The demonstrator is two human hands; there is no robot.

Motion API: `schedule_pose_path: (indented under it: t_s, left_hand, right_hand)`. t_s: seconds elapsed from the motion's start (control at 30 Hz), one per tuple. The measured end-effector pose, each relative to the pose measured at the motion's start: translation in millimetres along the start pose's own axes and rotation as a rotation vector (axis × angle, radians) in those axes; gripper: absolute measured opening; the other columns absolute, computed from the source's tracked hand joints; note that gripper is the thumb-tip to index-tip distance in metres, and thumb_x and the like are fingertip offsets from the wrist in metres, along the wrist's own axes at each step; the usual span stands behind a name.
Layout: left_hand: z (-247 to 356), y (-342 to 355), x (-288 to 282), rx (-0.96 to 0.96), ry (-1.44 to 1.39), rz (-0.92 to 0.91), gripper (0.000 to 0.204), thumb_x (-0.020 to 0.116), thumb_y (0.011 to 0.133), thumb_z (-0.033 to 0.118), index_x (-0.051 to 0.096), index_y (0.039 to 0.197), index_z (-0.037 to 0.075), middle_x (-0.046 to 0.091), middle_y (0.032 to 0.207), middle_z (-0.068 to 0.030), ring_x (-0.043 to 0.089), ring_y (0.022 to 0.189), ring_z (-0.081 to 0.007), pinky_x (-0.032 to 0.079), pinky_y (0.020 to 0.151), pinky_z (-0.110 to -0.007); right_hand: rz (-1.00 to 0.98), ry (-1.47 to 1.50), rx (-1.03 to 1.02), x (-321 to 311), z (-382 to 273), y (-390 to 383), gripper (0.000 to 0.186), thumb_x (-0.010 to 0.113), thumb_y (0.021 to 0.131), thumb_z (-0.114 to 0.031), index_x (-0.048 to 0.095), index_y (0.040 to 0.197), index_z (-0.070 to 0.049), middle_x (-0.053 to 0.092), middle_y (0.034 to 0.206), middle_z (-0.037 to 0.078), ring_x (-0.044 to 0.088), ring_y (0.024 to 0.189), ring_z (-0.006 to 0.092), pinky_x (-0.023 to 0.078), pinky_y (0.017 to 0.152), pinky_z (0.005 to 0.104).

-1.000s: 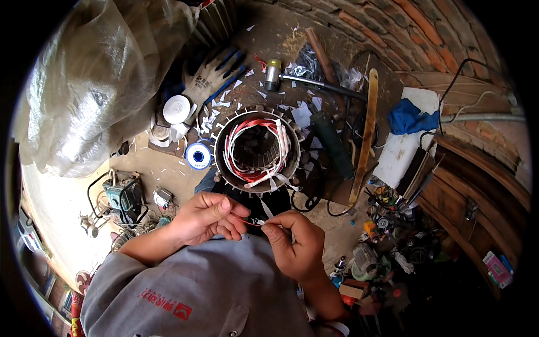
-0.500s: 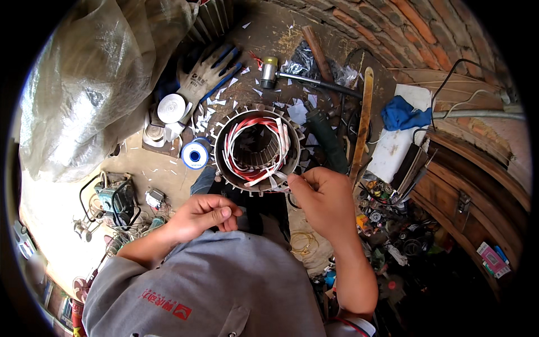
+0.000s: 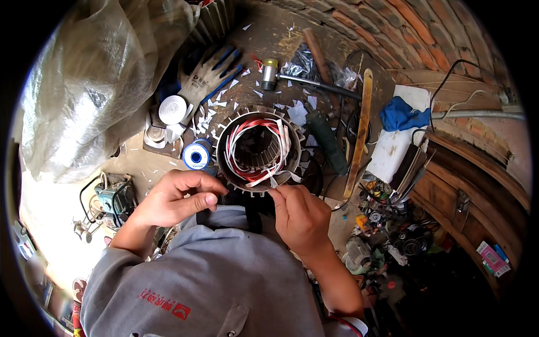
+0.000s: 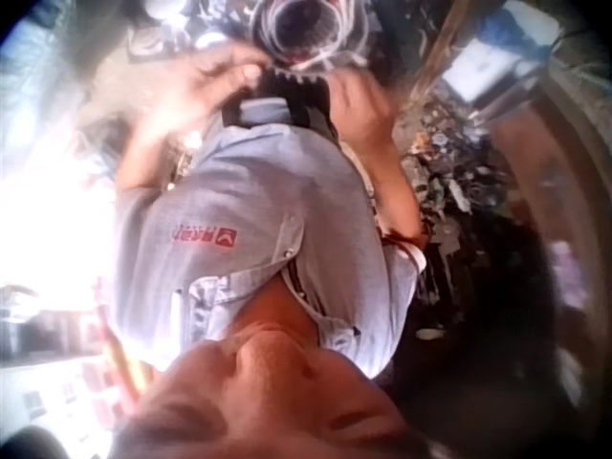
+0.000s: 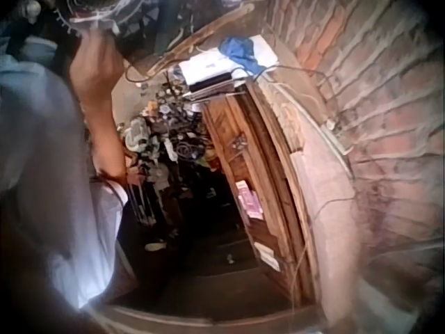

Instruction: The person wraps white insulating tape around the copper windings of a motor stator. They repeatedly pull tape from a roll, wrap it around the windings, and trim the excess with scissors. The work is performed at a cluttered workbench in a workshop.

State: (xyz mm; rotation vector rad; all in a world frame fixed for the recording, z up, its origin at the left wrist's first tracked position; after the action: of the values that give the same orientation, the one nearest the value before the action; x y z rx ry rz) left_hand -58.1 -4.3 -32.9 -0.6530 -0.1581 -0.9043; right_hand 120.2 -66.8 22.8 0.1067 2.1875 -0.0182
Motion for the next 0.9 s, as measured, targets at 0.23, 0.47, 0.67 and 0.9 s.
schedule_pose_path:
  t_s: [0.23, 0.47, 0.67, 0.9]
  left_hand:
    - [66, 73, 43, 0.444, 1.297, -0.170, 0.014, 0.063, 0.081, 0.005, 0.069, 0.094, 0.002, 0.068, 0.095, -0.0148, 0.069, 0.088, -0.0300, 0.054, 0.074, -0.037]
    - [20, 105, 74, 0.351, 1.908, -0.459, 0.012, 0.062, 0.077, 0.012, 0.071, 0.069, 0.011, 0.068, 0.068, -0.0061, 0.070, 0.066, -0.0236, 0.051, 0.055, -0.034]
    - [48, 100, 71, 0.455, 2.012, -0.277, 0.010, 0.061, 0.076, 0.010, 0.068, 0.079, 0.004, 0.066, 0.073, -0.0095, 0.069, 0.063, -0.0225, 0.052, 0.052, -0.033]
    - [106, 98, 56, 0.498, 2.109, 0.064, 0.006, 0.060, 0.079, 0.010, 0.059, 0.082, 0.005, 0.063, 0.078, -0.0095, 0.069, 0.061, -0.0230, 0.054, 0.052, -0.034]
  right_hand:
    - [-0.014, -0.102, -0.019, 21, -7, -12, 0.009, 0.072, 0.085, -0.008, 0.065, 0.087, -0.003, 0.064, 0.075, 0.011, 0.063, 0.062, 0.0303, 0.049, 0.054, 0.0378]
    - [0.301, 0.211, 0.126, 25, 2, -35, 0.014, 0.066, 0.093, -0.016, 0.067, 0.096, -0.002, 0.067, 0.077, 0.009, 0.053, 0.047, 0.0176, 0.042, 0.045, 0.0317]
    - [-0.016, 0.891, 0.723, 97, 32, -85, 0.031, 0.043, 0.105, -0.020, 0.061, 0.104, 0.005, 0.071, 0.074, 0.012, 0.040, 0.041, 0.0031, 0.033, 0.041, 0.0215]
    - [-0.154, 0.720, 0.903, 132, 59, -78, 0.058, 0.050, 0.097, -0.012, 0.024, 0.144, 0.009, 0.071, 0.078, 0.019, 0.068, 0.060, 0.0322, 0.053, 0.054, 0.0440]
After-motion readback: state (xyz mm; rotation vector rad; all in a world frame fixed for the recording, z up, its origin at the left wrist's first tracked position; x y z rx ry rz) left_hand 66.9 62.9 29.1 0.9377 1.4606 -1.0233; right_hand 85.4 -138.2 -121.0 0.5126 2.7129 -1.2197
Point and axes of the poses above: each hand's wrist, its own y-axis towards the middle knuckle, its own x-axis out of the palm, z = x × y, the point moved 8 cm from there along y, towards the middle knuckle
